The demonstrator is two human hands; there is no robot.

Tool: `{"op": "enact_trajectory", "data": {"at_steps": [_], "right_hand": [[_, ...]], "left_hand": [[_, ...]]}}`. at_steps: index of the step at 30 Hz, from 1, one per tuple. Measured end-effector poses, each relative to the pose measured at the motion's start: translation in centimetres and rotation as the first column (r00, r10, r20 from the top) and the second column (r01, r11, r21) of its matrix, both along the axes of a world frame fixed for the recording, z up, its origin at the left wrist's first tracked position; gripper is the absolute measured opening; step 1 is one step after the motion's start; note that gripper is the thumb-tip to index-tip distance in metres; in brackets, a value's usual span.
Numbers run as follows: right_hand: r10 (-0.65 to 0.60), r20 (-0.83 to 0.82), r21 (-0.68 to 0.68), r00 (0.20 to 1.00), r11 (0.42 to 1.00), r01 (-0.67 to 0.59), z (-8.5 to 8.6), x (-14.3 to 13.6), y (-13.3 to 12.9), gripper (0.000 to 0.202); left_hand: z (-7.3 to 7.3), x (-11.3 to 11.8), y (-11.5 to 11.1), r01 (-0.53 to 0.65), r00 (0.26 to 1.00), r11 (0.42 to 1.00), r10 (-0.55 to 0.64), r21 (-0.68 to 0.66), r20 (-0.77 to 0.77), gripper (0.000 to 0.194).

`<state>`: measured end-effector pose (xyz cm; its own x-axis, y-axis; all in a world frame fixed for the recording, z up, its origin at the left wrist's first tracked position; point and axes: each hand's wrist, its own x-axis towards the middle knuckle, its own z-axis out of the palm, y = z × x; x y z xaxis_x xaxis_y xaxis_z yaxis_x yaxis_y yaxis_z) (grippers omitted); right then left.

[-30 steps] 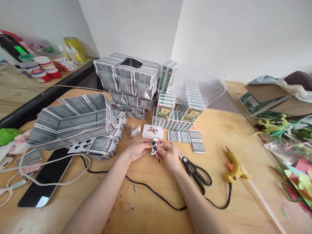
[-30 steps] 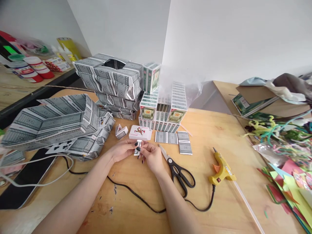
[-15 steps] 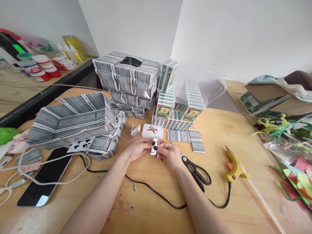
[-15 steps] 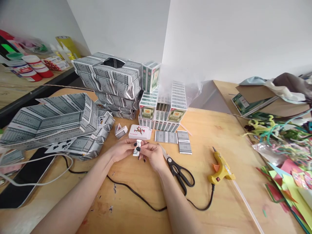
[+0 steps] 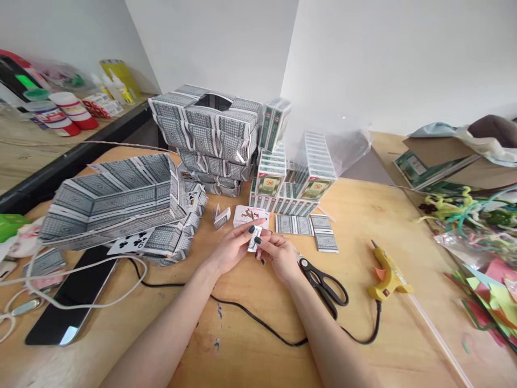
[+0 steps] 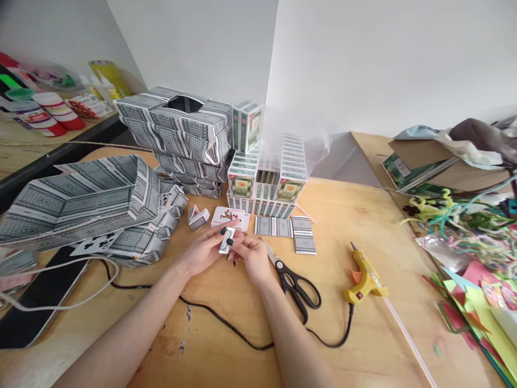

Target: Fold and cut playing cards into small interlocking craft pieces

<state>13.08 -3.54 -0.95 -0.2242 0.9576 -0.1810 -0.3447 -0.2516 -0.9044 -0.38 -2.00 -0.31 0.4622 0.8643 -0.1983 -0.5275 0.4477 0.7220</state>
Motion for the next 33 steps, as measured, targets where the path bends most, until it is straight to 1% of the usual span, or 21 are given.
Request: {"op": "enact_trajectory", "data": {"at_steps": [3,5,8,13,17,22,27,29,33], "right_hand": [[0.012,0.038,0.028,0.999,1.0,-0.013,-0.1,-0.1,0.0,0.018],[0.018,0.071,0.051,0.997,0.998,-0.022,-0.1,-0.3,0.0,0.017],[0.013,0.107,0.07,0.994,0.997,-0.021,-0.4,-0.6,-0.2,0.024],[0.006,0.121,0.09,0.993,0.996,-0.016,-0.7,-0.9,-0.4,0.027],[0.039,0.086,0.08,0.996,0.996,-0.046,-0.6,-0.8,-0.3,0.028],[0.008,0.088,0.069,0.996,0.998,-0.015,-0.2,-0.9,-0.3,0.024],[-0.057,0.127,0.059,0.99,0.997,0.049,0.0,-1.0,-0.3,0.015],[-0.065,0.13,0.054,0.989,0.997,0.058,0.0,-1.0,-0.3,0.013],[-0.072,0.115,0.03,0.991,0.997,0.069,-0.2,-0.9,-0.3,0.015]], "left_hand": [[-0.1,0.0,0.1,-0.039,0.999,0.999,0.04,0.005,-0.01,0.037],[-0.3,0.0,0.2,-0.084,0.995,0.996,0.085,0.014,-0.054,0.036],[-0.6,-0.1,0.3,-0.143,0.978,0.988,0.149,0.051,-0.144,0.035],[-1.0,-0.2,0.4,-0.133,0.945,0.977,0.175,0.165,-0.278,0.035],[-1.2,-0.2,0.4,-0.102,0.931,0.976,0.162,0.193,-0.328,0.037],[-1.1,-0.1,0.2,-0.084,0.927,0.981,0.142,0.176,-0.346,0.037],[-1.0,0.0,0.1,-0.086,0.926,0.981,0.143,0.173,-0.351,0.036],[-1.0,0.1,0.1,-0.093,0.937,0.984,0.139,0.154,-0.319,0.036],[-0.8,0.4,0.0,-0.097,0.976,0.993,0.11,0.073,-0.189,0.038]]}}
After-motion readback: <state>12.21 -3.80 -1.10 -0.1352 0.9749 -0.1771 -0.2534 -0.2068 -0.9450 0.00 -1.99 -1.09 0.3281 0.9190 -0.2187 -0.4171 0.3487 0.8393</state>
